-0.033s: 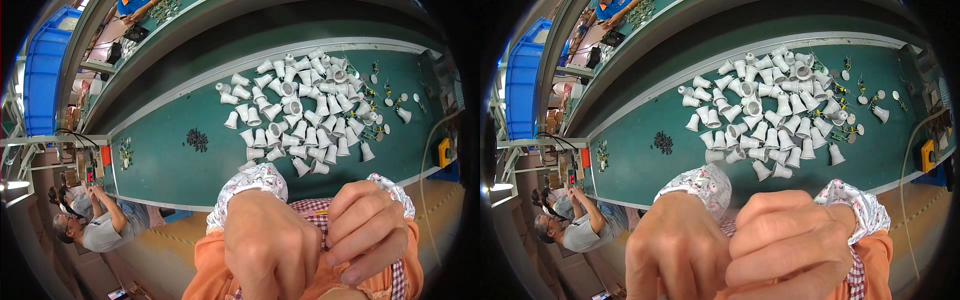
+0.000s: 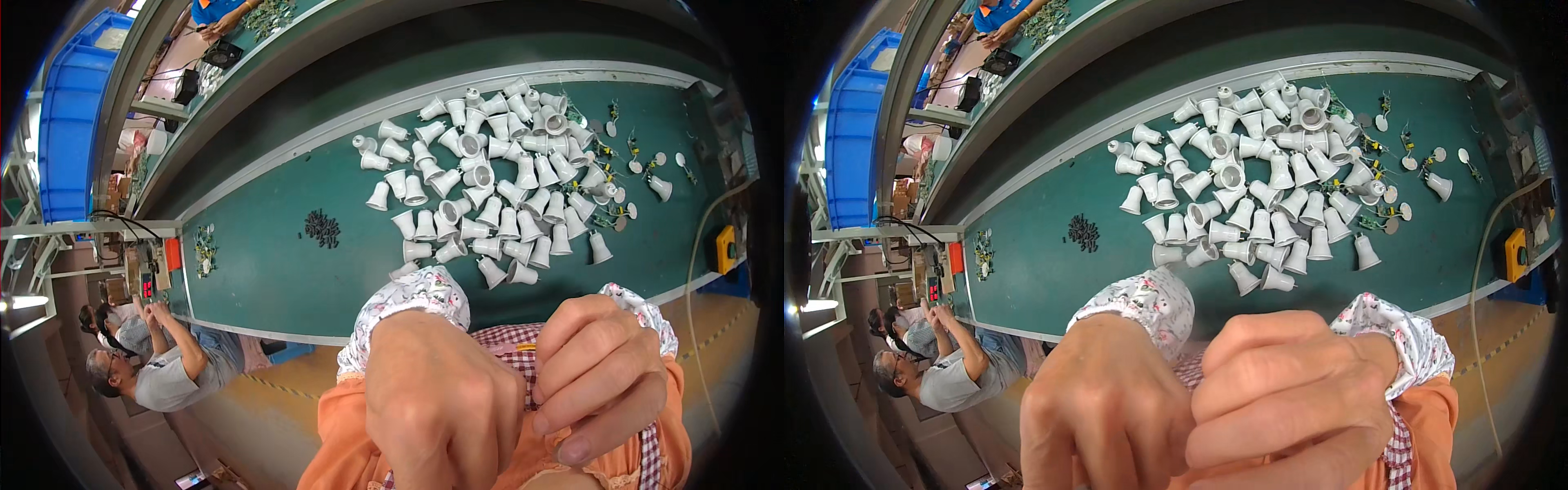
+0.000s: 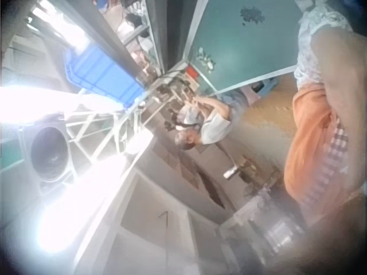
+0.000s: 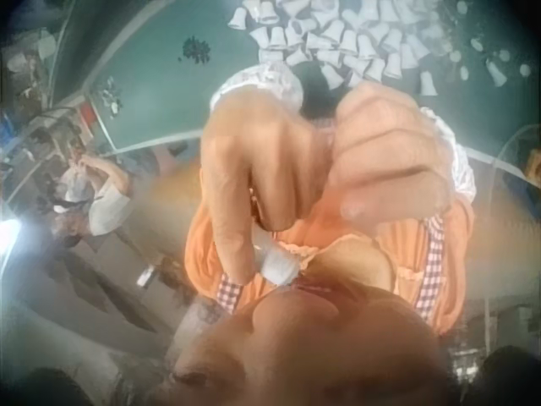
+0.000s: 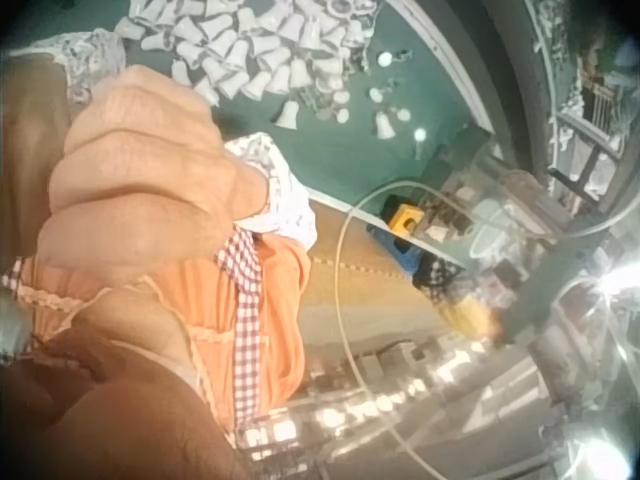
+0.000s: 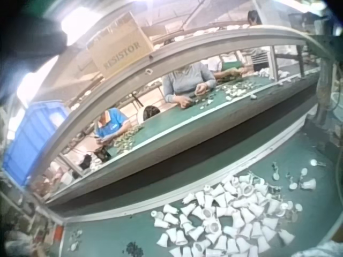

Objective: The person assembles light bulbs by picking up electronic components, inserting LED driver boards and LED plates into plastic lamp housings, and pressing them into place by hand.

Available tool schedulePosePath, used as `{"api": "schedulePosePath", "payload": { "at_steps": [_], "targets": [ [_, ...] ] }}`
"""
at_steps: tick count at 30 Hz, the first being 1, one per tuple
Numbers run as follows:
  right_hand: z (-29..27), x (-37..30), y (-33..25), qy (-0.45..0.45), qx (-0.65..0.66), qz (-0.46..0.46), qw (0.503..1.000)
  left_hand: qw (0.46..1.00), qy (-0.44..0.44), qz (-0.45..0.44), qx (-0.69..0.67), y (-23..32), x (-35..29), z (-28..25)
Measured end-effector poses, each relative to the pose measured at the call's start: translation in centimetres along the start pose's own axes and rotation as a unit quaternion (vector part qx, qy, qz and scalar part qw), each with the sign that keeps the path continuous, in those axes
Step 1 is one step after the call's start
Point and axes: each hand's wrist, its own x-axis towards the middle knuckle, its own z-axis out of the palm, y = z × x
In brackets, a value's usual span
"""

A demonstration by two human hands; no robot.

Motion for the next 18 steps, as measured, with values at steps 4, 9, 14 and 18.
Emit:
{"api": "schedulePosePath", "payload": {
  "at_steps": [4, 9, 14, 18],
  "targets": [
    [-0.3, 0.8, 0.0, -0.032, 0.03, 0.007, 0.999, 0.998, 0.031, 0.023, 0.053, 0.1, 0.4, 0.1],
    [0.1, -0.1, -0.8, -0.028, 0.02, 0.056, 0.998, 0.995, -0.095, -0.011, 0.043, 0.1, -0.3, -0.8],
    [-0.1, 0.5, 0.0, -0.045, 0.027, 0.015, 0.999, 0.999, -0.035, -0.021, -0.004, -0.1, -0.1, 0.1],
    [0.4, 0.3, 0.6, 0.02, -0.003, 0.011, 1.0, 0.999, 0.03, 0.015, -0.033, -0.6, -0.4, 0.8]
  ]
}}
